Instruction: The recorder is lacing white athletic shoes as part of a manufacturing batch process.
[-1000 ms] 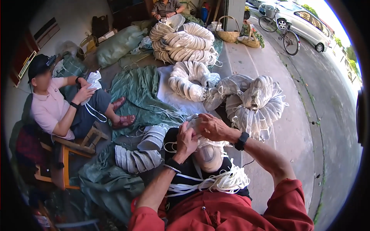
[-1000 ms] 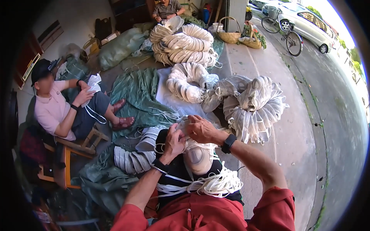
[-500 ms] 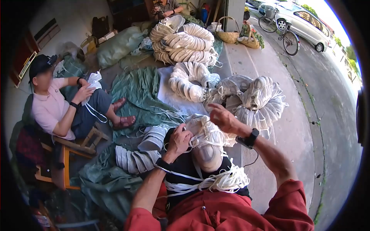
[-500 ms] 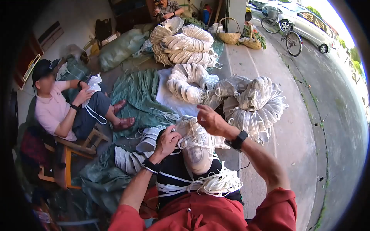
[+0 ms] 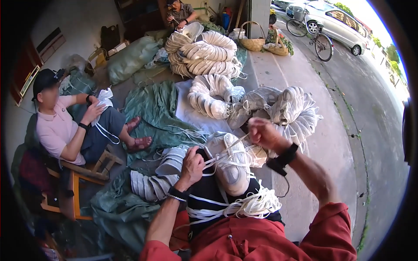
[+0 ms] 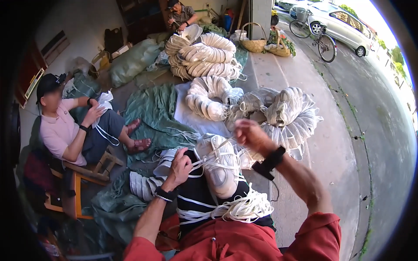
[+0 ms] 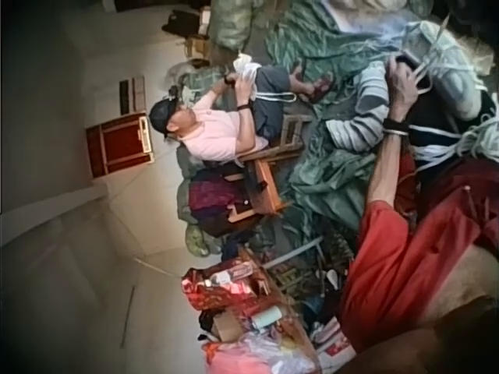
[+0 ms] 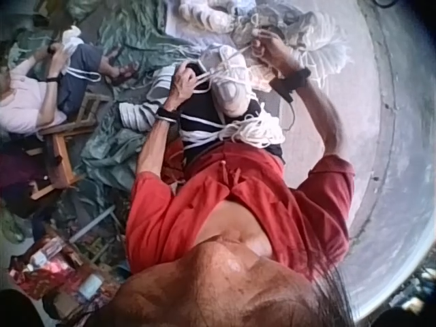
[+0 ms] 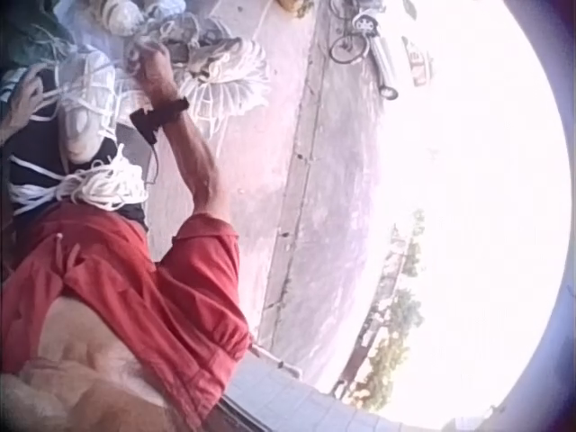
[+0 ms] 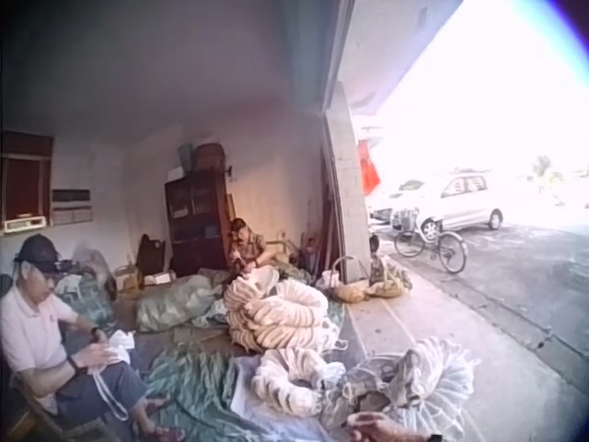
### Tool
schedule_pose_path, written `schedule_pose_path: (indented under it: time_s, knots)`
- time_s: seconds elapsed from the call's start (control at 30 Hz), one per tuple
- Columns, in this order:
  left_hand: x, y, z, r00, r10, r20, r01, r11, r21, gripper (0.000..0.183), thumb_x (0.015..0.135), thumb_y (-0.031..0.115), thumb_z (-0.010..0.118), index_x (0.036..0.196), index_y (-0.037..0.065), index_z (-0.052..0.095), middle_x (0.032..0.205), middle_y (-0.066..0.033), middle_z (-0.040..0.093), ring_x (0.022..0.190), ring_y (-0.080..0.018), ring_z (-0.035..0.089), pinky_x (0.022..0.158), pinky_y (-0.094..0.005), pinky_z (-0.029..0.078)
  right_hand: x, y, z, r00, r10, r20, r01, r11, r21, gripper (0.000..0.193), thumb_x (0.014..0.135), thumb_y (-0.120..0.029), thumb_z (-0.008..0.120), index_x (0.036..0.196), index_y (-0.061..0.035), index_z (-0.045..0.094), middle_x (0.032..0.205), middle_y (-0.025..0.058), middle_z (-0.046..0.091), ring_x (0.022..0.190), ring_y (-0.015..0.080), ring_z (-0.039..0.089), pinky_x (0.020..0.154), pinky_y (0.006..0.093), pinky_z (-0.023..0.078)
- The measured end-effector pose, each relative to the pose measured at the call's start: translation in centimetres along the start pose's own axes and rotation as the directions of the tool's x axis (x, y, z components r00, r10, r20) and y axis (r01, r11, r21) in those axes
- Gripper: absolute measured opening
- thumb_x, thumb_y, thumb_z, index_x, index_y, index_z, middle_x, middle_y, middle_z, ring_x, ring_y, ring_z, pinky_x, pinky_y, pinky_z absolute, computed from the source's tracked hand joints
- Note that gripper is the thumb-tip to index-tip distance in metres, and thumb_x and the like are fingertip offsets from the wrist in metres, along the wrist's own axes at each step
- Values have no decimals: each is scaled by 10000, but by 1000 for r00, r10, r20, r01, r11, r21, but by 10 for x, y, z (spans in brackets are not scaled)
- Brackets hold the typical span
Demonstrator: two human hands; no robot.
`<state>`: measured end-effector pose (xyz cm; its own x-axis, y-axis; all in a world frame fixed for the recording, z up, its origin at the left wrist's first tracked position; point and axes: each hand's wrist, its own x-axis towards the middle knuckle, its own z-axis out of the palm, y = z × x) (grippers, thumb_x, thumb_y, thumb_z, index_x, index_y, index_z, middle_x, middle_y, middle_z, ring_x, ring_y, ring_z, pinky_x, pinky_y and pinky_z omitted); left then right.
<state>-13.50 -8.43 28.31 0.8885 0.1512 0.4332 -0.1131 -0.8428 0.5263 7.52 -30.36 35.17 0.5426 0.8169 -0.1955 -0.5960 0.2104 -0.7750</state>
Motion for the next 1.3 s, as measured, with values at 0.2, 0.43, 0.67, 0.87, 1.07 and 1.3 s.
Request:
schedule_pose_path:
  time_s: [0.2, 0.43, 0.67, 0.87, 1.07, 1.3]
  knots:
    - [-121, -106, -74, 952, -297, -77, 304, 872, 383, 89, 682, 40, 557, 735, -7, 503, 1104, -249, 486, 1040, -408, 450, 868, -464, 386, -89, -170, -200, 800, -422, -426, 517, 846, 133, 72, 820, -26, 453, 781, -80, 479, 628, -22, 455, 508, 52, 400, 451, 181, 334]
    - [-173, -140, -87, 873, -459, -162, 486, 805, 339, 122, 686, 59, 577, 773, 5, 510, 998, -202, 547, 923, -367, 510, 803, -417, 418, -178, -226, -255, 563, -551, -616, 547, 807, -221, 57, 877, -68, 427, 838, -83, 464, 668, 12, 506, 483, 74, 424, 422, 199, 348]
    - [-47, -19, -40, 940, -306, -148, 306, 952, -26, 110, 710, 73, 620, 787, 19, 563, 768, -141, 575, 745, -316, 568, 672, -384, 440, -79, -69, -156, 736, -357, -574, 185, 923, -337, 325, 824, -28, 473, 1140, -31, 400, 789, 101, 569, 624, 154, 550, 603, 294, 495]
    - [13, 47, 2, 988, -156, 13, 155, 962, -226, 80, 747, 78, 604, 781, 14, 571, 709, -127, 595, 663, -290, 596, 585, -359, 462, -34, 40, -38, 994, -99, -54, 38, 744, -667, 88, 845, -88, 578, 875, -6, 586, 732, 18, 583, 645, 88, 564, 570, 231, 480]
    - [23, 49, 18, 980, -195, 37, 198, 972, -127, 93, 749, 72, 606, 811, 8, 582, 692, -133, 610, 639, -268, 615, 570, -331, 470, -16, 70, 17, 851, -316, 421, 481, 145, -865, 84, 749, -64, 596, 814, -13, 604, 804, 123, 606, 688, 294, 603, 602, 347, 483]
    - [26, 58, 18, 980, -194, 39, 197, 972, -126, 87, 755, 77, 600, 806, 10, 582, 669, -137, 606, 618, -278, 616, 546, -346, 467, -9, 62, 25, 795, -168, 583, 550, -205, -809, 96, 704, -41, 556, 794, -11, 542, 810, 138, 545, 717, 335, 570, 587, 407, 461]
